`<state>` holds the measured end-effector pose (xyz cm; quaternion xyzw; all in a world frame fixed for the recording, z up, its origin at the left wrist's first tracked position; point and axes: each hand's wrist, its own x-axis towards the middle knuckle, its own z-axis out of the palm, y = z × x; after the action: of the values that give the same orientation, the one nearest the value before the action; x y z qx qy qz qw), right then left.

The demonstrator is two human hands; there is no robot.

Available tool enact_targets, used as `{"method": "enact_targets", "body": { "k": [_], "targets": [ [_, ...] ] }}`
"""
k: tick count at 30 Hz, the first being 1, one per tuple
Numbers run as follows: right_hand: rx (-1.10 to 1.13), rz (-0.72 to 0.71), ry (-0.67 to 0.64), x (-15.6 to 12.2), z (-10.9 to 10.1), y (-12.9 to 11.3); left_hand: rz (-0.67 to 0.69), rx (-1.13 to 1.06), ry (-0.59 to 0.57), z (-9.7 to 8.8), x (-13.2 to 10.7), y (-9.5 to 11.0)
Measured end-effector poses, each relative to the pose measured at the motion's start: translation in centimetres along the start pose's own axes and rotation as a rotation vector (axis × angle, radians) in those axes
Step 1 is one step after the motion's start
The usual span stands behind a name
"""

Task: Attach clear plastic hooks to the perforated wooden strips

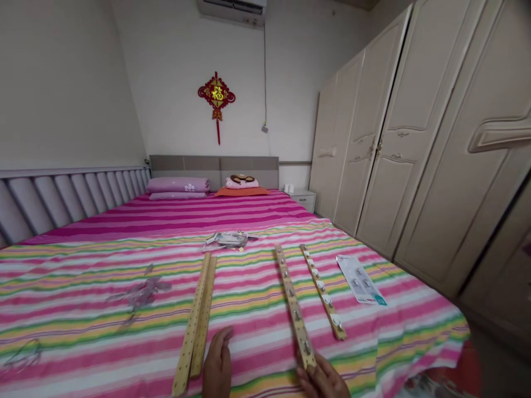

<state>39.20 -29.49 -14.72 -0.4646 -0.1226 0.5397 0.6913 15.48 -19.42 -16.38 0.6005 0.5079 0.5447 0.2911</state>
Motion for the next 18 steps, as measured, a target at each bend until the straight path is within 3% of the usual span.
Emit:
{"method": "enact_targets", "body": {
  "k": [6, 18],
  "targets": [
    [0.036, -0.062, -0.011, 1.6, 0.2, -3.5, 0.002, 0.002, 0.014, 0.1, 0.1, -0.4],
    [0.115, -0.113, 0.013, 2.9, -0.8, -4.2, 0.027, 0.058, 0.011, -0.1, 0.0, 0.5]
  ]
}}
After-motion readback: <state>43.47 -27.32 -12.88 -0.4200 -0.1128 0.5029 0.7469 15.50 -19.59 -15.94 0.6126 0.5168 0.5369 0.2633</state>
